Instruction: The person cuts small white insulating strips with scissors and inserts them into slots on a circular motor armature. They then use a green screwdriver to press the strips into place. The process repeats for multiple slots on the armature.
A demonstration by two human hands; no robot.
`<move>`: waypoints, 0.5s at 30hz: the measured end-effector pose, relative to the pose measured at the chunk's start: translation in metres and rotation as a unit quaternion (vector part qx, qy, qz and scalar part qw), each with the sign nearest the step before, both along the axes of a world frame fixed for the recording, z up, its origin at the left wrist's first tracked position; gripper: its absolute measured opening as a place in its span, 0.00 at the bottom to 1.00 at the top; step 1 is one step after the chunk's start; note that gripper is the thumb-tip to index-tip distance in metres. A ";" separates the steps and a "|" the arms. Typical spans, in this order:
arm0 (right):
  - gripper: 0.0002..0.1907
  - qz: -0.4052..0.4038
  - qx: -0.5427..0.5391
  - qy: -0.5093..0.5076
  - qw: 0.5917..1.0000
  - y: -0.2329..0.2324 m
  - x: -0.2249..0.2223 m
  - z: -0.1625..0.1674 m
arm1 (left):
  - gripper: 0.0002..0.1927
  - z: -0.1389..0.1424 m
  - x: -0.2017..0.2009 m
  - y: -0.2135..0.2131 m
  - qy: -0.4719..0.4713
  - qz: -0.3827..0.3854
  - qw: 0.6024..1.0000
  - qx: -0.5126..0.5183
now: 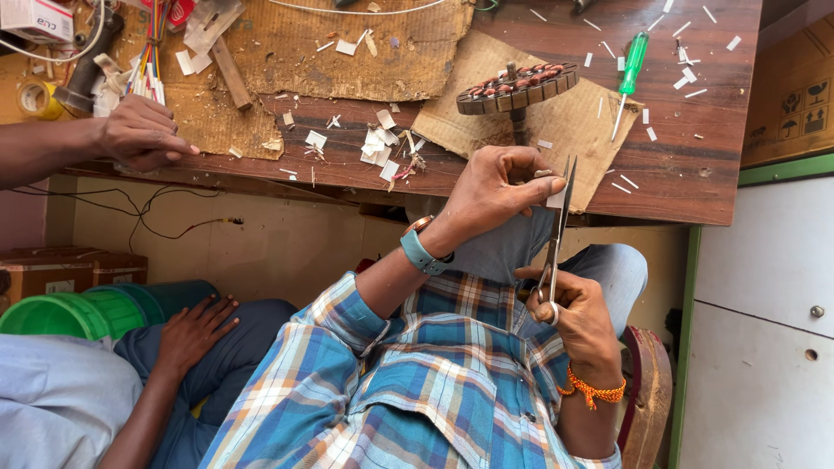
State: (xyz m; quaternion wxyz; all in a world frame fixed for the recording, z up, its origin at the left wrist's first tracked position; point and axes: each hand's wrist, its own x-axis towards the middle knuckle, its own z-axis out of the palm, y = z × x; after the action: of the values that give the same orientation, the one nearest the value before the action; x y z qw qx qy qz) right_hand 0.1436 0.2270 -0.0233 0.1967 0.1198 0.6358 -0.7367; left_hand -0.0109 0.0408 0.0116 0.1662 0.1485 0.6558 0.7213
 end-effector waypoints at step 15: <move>0.34 -0.229 -0.138 0.224 0.937 -0.006 -0.015 0.009 | 0.23 -0.006 0.053 -0.008 0.029 -0.031 0.999 -0.006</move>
State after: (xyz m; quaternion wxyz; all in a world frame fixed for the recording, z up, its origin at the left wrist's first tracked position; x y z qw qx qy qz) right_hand 0.1289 0.2206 -0.0148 -0.1101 0.0654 0.5106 -0.8502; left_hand 0.0420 0.0330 0.0061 0.1704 0.1885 0.6599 0.7070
